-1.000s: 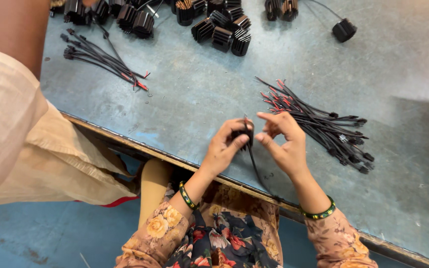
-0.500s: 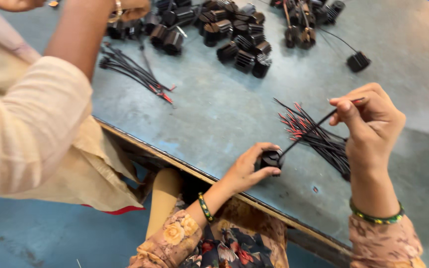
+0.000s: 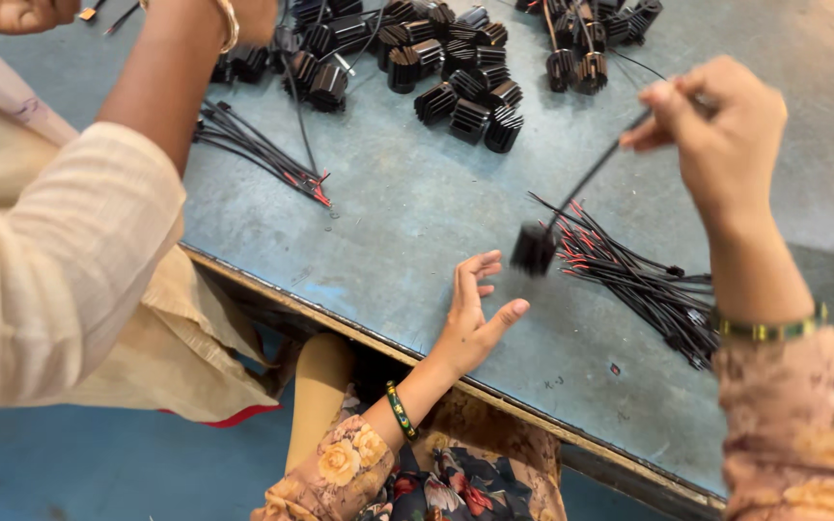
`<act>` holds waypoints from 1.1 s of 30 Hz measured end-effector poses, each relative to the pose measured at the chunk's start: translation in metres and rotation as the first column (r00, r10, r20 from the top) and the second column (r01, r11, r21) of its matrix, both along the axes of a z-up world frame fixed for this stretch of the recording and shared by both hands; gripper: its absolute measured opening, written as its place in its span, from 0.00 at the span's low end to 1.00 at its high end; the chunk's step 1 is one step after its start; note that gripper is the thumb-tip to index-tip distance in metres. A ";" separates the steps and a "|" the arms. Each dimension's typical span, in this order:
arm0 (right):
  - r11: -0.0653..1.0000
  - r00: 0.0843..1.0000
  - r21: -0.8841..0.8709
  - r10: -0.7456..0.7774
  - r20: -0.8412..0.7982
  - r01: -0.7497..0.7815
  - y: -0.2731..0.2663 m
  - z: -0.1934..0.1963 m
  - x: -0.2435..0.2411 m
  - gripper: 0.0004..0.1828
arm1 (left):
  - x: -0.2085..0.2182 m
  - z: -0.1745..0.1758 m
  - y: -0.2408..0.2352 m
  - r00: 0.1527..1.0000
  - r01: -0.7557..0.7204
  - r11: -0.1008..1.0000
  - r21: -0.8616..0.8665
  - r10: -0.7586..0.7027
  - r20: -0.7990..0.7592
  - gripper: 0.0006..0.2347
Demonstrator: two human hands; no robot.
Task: The person inserts black wires into small black cylindrical components on a workbench. They handle the components and wires by hand, repeatedly picking up a component, inserting a wire, and placing the assembled unit aside. Another person works nearby on similar items.
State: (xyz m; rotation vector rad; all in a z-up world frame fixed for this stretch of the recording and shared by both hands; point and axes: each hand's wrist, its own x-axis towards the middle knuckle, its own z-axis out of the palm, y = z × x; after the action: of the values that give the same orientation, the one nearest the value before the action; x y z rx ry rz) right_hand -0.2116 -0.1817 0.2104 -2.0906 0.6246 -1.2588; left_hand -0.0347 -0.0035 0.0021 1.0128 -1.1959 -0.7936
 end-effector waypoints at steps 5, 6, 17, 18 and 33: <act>0.982 0.974 -0.058 -0.186 -0.131 0.180 -0.105 0.004 -0.012 0.09 | -0.001 -0.006 -0.005 0.999 -0.032 0.999 0.024 0.032 0.020 0.28; 0.979 0.975 -0.052 -0.202 -0.096 0.198 -0.123 0.001 -0.015 0.07 | -0.001 -0.006 -0.006 0.999 -0.031 0.999 0.030 0.030 0.028 0.28; 0.909 0.892 -0.179 -0.409 -0.193 0.378 -0.181 -0.075 -0.022 0.11 | 0.002 0.001 -0.010 0.999 0.001 0.998 0.057 -0.004 0.051 0.23; 0.914 0.907 -0.183 -0.391 -0.158 0.362 -0.175 -0.079 -0.022 0.17 | 0.003 0.002 -0.010 0.998 0.006 0.999 0.050 -0.009 0.058 0.22; 0.883 0.642 -0.263 -0.465 -0.609 0.390 0.020 -0.179 -0.064 0.17 | 0.006 0.005 -0.007 0.991 0.014 1.000 0.022 -0.017 0.131 0.13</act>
State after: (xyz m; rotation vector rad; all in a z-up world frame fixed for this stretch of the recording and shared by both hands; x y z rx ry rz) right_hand -0.2756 -0.1617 0.0318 -2.5811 1.4779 -0.7298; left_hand -0.0290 -0.0109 0.0068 1.0875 -1.3112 -0.7622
